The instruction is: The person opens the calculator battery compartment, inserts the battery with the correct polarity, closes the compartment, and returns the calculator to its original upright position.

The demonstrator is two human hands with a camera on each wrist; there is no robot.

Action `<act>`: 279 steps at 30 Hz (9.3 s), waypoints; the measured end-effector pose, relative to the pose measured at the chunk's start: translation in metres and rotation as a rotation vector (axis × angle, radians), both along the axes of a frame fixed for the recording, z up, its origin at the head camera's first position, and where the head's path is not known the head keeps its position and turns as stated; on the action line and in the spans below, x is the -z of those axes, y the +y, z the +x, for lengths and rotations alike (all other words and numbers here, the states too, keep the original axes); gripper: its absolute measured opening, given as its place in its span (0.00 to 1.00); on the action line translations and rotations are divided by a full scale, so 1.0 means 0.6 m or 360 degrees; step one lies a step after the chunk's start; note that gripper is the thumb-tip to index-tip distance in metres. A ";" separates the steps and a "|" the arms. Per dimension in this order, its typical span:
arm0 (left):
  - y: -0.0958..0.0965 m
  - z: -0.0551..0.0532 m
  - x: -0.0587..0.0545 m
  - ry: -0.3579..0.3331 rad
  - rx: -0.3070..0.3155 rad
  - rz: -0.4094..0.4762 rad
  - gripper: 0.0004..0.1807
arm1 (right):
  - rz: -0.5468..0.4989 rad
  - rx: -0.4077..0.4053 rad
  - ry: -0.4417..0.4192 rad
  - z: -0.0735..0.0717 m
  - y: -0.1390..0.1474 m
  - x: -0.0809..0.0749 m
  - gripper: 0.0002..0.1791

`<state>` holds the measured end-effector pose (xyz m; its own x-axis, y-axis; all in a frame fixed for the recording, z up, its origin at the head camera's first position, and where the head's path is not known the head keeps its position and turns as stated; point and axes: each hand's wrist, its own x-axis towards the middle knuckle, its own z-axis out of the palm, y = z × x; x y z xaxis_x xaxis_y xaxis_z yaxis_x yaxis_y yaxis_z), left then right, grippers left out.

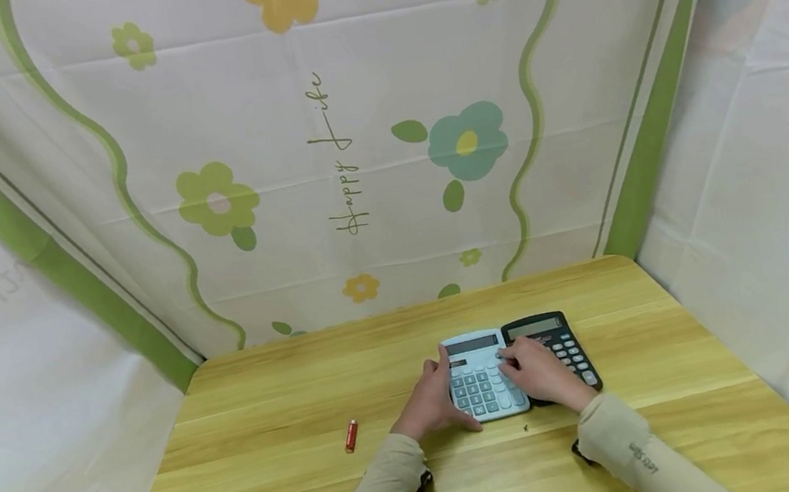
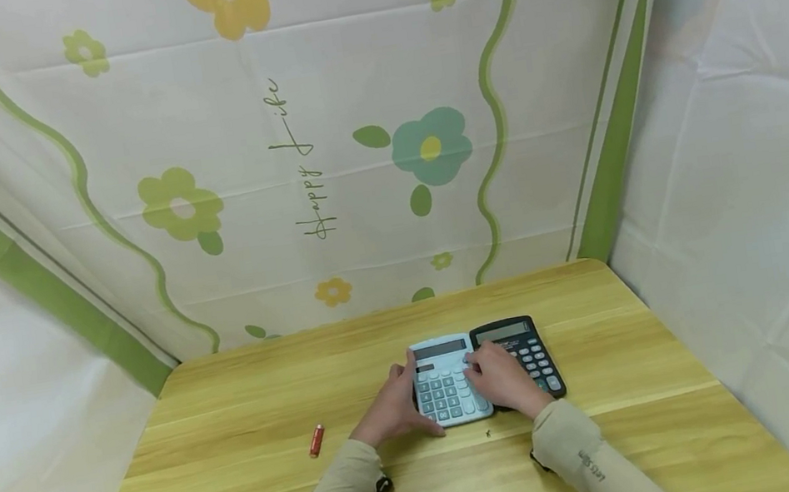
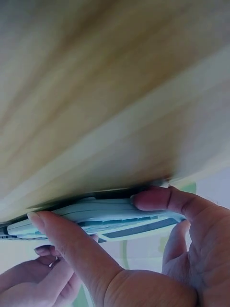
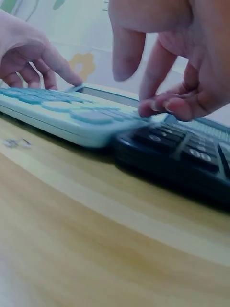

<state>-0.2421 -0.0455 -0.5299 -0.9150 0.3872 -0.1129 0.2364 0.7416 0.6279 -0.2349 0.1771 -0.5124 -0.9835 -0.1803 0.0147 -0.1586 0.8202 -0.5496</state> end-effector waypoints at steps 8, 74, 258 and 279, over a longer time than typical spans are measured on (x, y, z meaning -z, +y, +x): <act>-0.001 0.004 -0.002 -0.0001 -0.0003 -0.0008 0.82 | 0.0020 0.0022 0.0004 -0.001 -0.011 -0.001 0.20; 0.009 0.115 -0.040 0.0345 0.0779 -0.0229 0.42 | -0.0517 -0.0389 -0.0741 0.072 0.337 -0.003 0.12; -0.206 0.035 -0.055 -0.0216 0.0029 0.0792 0.25 | -0.0548 -0.0584 -0.0447 0.058 -0.183 -0.035 0.53; -0.185 0.056 -0.023 -0.0111 0.0285 0.0463 0.80 | -0.1261 -0.0764 -0.0868 0.036 -0.169 -0.020 0.47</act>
<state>-0.2084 -0.1564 -0.5161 -0.8237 0.5659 -0.0339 0.2956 0.4797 0.8262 -0.2135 0.0757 -0.5004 -0.7215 -0.6815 -0.1224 0.0582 0.1164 -0.9915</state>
